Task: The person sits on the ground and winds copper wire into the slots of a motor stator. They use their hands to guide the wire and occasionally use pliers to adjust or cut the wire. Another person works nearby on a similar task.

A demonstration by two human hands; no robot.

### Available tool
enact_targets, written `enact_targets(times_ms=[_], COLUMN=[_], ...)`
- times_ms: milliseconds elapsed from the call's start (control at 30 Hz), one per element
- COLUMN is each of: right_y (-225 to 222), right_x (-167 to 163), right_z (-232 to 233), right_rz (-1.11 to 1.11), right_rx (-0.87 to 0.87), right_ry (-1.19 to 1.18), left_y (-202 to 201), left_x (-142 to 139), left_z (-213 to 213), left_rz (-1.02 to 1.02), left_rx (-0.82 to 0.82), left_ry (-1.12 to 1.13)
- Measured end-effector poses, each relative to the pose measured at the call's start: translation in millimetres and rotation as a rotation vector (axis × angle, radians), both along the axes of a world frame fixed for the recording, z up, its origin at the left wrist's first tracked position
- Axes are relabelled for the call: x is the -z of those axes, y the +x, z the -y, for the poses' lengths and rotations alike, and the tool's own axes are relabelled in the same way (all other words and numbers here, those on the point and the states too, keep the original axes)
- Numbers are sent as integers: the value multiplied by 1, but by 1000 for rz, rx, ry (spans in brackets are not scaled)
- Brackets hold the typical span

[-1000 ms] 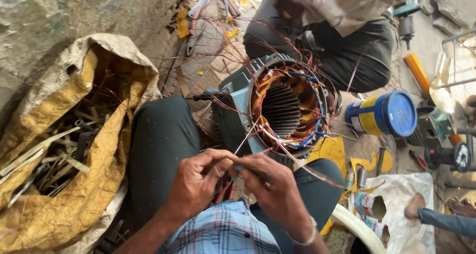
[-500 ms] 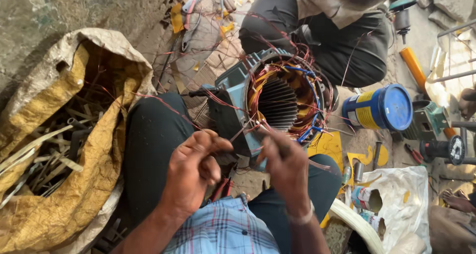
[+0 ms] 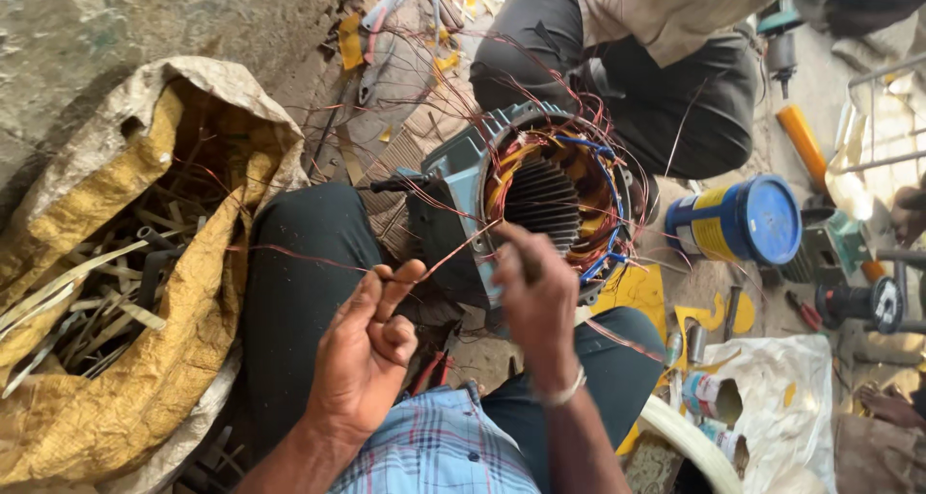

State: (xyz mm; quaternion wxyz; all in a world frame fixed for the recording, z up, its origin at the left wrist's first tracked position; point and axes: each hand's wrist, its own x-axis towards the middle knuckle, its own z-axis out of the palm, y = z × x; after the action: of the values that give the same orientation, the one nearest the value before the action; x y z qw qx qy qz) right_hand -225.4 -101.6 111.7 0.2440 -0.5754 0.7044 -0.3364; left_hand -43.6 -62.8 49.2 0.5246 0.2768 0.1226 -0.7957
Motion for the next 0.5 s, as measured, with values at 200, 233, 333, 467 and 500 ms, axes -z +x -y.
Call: enact_targets(times_ms=[200,233,333,467,500], right_y=[14,15,2,-13,-10], right_x=[2,-4,-16,-8,-3], right_z=[-21,-30,-24,12,14], right_rz=[-5,52,103,180,6], right_rx=[-427,-450,-224,116,16], right_ry=[-90,-67,8,158,43], left_y=[-1,-1,-2,-3,-3], left_x=[6,7,6,1,-1], left_z=[3,4,5,5,6], left_rz=[37,31,150,155,162], left_rx=[-21,-34,34,55,61], left_ry=[-151,-184,-202,-225,-235])
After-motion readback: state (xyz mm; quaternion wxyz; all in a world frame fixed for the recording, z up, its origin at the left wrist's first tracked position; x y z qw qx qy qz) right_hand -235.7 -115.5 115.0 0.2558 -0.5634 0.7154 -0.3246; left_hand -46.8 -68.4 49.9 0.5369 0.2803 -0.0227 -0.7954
